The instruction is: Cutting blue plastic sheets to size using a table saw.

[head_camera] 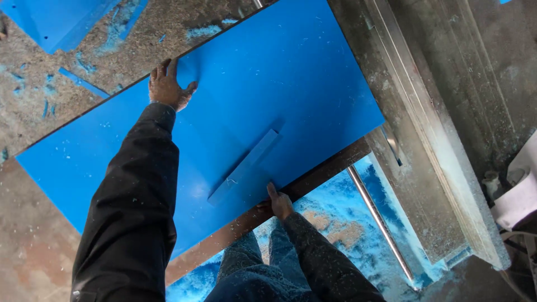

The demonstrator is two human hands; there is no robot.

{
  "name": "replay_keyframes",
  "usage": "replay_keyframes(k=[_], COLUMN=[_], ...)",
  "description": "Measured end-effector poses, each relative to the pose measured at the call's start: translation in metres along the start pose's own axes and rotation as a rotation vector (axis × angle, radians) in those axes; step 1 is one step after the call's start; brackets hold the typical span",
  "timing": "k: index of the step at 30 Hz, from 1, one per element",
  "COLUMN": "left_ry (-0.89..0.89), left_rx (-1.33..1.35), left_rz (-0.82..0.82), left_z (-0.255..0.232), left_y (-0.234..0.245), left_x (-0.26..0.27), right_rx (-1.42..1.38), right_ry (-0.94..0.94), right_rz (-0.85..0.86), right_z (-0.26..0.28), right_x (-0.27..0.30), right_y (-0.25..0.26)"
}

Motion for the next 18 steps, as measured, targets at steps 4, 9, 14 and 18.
replay_keyframes(k=[4,9,14,18], left_ry=[0.061,-0.062,-0.018,-0.068], left_rx=[0.003,0.006,0.070,0.075], left_rz=[0.149,0.088,0.095,0.027], left_z=[0.006,0.030,0.018,0.026], left_y=[-0.007,-0.022,0.001,-0.006], left_x=[-0.025,-0.029,-0.011,0.004], right_rx=[0.417,0.479,0.478,0.512], right_ry=[0.049,-0.044,0.045,0.234], right_rz=[-0.106,-0.074,-0.052,-0.155], right_z=[-0.034,-0.028,-0.028,-0.077], right_x=[-0.018,-0.002,0.000,-0.010], right_y=[0.012,0.004,-0.001,0.004])
Point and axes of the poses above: each hand's wrist, its own x-axis away from the middle knuckle, its own y-axis out of the back of the hand, z = x × y, the point moved 6 cm from there along -x, towards the middle knuckle, and after that the axes turned 5 degrees about y, right-handed, at the moved point
